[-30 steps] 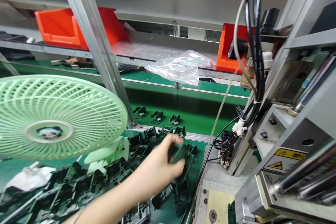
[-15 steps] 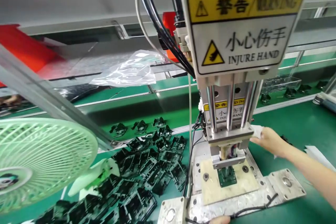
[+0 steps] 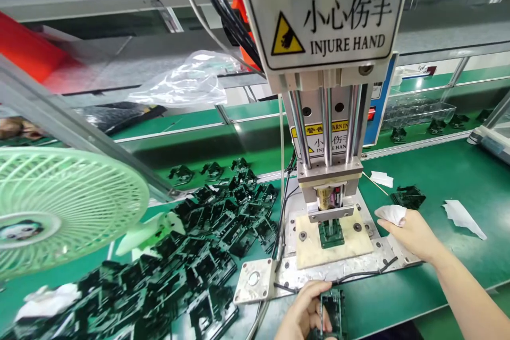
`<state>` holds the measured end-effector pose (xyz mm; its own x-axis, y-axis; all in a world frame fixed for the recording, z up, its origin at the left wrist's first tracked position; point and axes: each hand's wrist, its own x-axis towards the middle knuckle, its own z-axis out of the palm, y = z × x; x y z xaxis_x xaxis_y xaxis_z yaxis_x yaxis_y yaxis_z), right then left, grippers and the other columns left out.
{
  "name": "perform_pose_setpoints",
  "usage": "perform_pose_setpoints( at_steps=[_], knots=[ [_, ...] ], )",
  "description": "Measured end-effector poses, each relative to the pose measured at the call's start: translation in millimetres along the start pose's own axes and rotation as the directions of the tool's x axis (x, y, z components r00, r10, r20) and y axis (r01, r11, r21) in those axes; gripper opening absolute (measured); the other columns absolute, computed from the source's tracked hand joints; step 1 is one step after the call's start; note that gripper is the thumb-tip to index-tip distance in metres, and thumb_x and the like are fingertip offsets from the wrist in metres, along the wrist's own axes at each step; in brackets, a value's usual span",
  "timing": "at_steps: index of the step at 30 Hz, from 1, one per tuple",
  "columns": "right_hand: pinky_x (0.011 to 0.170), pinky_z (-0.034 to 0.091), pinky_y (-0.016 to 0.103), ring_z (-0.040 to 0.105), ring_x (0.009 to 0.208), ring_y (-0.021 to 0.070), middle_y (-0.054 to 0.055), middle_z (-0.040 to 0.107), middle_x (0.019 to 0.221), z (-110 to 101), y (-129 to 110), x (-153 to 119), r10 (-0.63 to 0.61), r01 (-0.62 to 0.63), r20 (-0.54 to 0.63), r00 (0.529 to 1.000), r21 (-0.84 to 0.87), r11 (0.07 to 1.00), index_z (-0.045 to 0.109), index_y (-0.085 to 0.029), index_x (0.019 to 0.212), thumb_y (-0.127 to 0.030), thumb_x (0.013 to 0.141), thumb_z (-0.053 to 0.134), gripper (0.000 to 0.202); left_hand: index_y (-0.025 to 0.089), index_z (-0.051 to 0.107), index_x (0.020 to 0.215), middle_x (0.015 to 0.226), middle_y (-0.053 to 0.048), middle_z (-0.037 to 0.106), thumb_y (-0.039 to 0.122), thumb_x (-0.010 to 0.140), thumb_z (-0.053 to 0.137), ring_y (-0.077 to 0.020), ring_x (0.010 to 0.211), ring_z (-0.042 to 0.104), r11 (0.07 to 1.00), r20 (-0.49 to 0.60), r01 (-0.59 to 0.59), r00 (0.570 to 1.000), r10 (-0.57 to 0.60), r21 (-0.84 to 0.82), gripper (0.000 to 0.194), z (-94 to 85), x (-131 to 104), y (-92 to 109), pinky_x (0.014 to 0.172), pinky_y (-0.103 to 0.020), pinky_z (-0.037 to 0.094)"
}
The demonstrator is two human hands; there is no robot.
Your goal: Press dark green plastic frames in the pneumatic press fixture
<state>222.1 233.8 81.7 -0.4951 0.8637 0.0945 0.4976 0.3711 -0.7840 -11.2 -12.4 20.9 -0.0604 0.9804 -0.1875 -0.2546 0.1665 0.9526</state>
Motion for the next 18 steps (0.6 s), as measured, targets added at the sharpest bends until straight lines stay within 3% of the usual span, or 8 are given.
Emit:
perform_pose_setpoints(
  at_steps=[4, 9, 14, 18],
  knots=[
    [0.071, 0.056, 0.036, 0.071, 0.087, 0.0314, 0.007, 0.076, 0.089, -3.0, 5.7, -1.4, -0.025, 0.026, 0.016, 1.000, -0.052, 0.998, 0.077, -0.019, 0.086, -0.053, 0.083, 0.055, 0.041, 0.027, 0.057, 0.134, 0.133, -0.013, 0.043, 0.044, 0.069, 0.090, -0.0140, 0.082, 0.056, 0.999, 0.069, 0.003, 0.998, -0.006, 0.040, 0.075, 6.9, -1.6, 11.3, 0.078, -0.033, 0.049],
    [0.077, 0.058, 0.041, 0.072, 0.093, 0.0333, 0.005, 0.077, 0.095, -7.0, 6.0, -2.0, 0.006, -0.004, 0.022, 1.000, -0.068, 0.998, 0.078, -0.022, 0.092, -0.056, 0.082, 0.057, 0.041, 0.027, 0.054, 0.136, 0.125, -0.011, 0.045, 0.041, 0.075, 0.086, -0.0156, 0.087, 0.056, 0.997, 0.064, 0.007, 0.998, -0.011, 0.075, 0.069, 13.2, -6.1, 22.6, 0.083, -0.036, 0.047],
    [0.080, 0.060, 0.042, 0.071, 0.099, 0.0339, 0.004, 0.077, 0.100, -6.4, 5.8, -1.0, 0.008, -0.007, 0.005, 1.000, -0.086, 0.996, 0.078, -0.024, 0.095, -0.056, 0.079, 0.059, 0.041, 0.026, 0.051, 0.137, 0.109, -0.007, 0.049, 0.043, 0.076, 0.086, -0.0166, 0.087, 0.054, 0.998, 0.069, 0.004, 0.998, -0.008, 0.060, 0.072, 14.9, -8.8, 23.5, 0.084, -0.036, 0.043],
    [0.080, 0.060, 0.042, 0.071, 0.101, 0.0343, 0.005, 0.076, 0.102, -5.6, 4.7, -0.8, 0.027, -0.026, 0.006, 1.000, -0.089, 0.996, 0.078, -0.022, 0.097, -0.055, 0.079, 0.058, 0.043, 0.023, 0.045, 0.141, 0.096, -0.004, 0.052, 0.046, 0.074, 0.086, -0.0187, 0.089, 0.053, 0.995, 0.062, 0.069, 0.995, -0.074, 0.078, 0.081, 14.5, -9.0, 24.0, 0.087, -0.038, 0.041]
  ],
)
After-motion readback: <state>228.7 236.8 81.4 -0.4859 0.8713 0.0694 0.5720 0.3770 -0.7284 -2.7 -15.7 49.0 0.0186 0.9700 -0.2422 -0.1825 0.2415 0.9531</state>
